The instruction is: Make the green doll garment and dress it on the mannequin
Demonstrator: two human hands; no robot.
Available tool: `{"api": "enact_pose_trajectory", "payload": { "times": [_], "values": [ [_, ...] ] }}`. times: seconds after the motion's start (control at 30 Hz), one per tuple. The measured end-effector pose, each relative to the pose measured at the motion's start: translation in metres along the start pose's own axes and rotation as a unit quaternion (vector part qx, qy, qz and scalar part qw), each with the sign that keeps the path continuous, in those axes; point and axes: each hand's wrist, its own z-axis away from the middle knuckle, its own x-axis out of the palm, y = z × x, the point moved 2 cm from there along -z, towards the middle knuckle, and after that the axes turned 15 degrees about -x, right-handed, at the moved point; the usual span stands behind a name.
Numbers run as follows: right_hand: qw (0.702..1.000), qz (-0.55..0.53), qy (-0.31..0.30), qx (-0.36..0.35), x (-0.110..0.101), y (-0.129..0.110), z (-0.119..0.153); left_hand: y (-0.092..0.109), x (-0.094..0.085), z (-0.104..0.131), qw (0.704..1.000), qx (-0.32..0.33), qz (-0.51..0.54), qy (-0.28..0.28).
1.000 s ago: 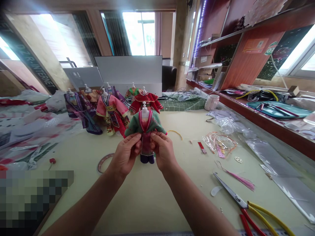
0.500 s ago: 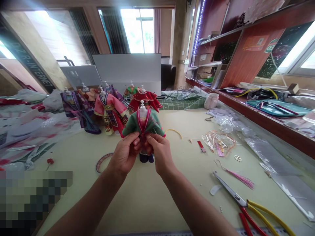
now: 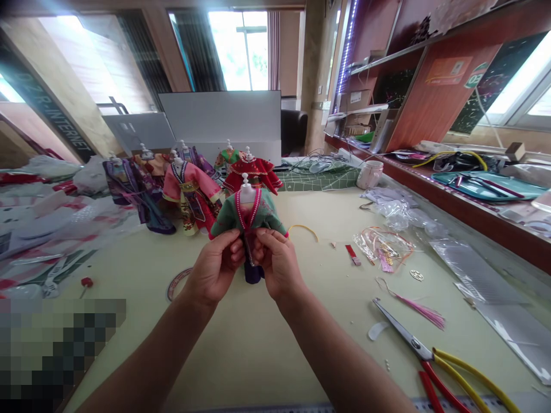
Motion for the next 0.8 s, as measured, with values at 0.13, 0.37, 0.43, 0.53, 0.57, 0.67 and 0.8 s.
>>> {"api": "enact_pose_trajectory", "payload": {
  "times": [0.13,0.37,0.43,0.53,0.57,0.67,0.8],
  "values": [
    [0.998,0.058,0.033,-0.014,-0.004,0.002,0.001,0.002,-0.001,0.001,0.999,0.019,-0.015,0.022],
    [0.971,0.2,0.064,-0.112,-0.011,0.009,0.002,0.0,-0.001,0.002,0.999,0.041,-0.03,0.017],
    [0.964,0.226,0.052,-0.127,-0.012,0.012,0.0,-0.001,-0.001,0.002,0.998,0.044,-0.033,0.019],
    [0.955,0.255,0.039,-0.146,-0.014,0.016,-0.004,-0.002,0.001,0.001,0.998,0.043,-0.041,0.026],
    [0.952,0.263,0.038,-0.152,-0.014,0.016,-0.005,-0.002,0.001,0.001,0.998,0.044,-0.042,0.029],
    [0.943,0.286,0.038,-0.165,-0.016,0.017,-0.007,-0.003,0.003,-0.001,0.997,0.047,-0.039,0.037],
    [0.934,0.311,0.04,-0.169,-0.017,0.018,-0.009,-0.002,0.004,-0.003,0.998,0.049,-0.03,0.035]
  ]
}}
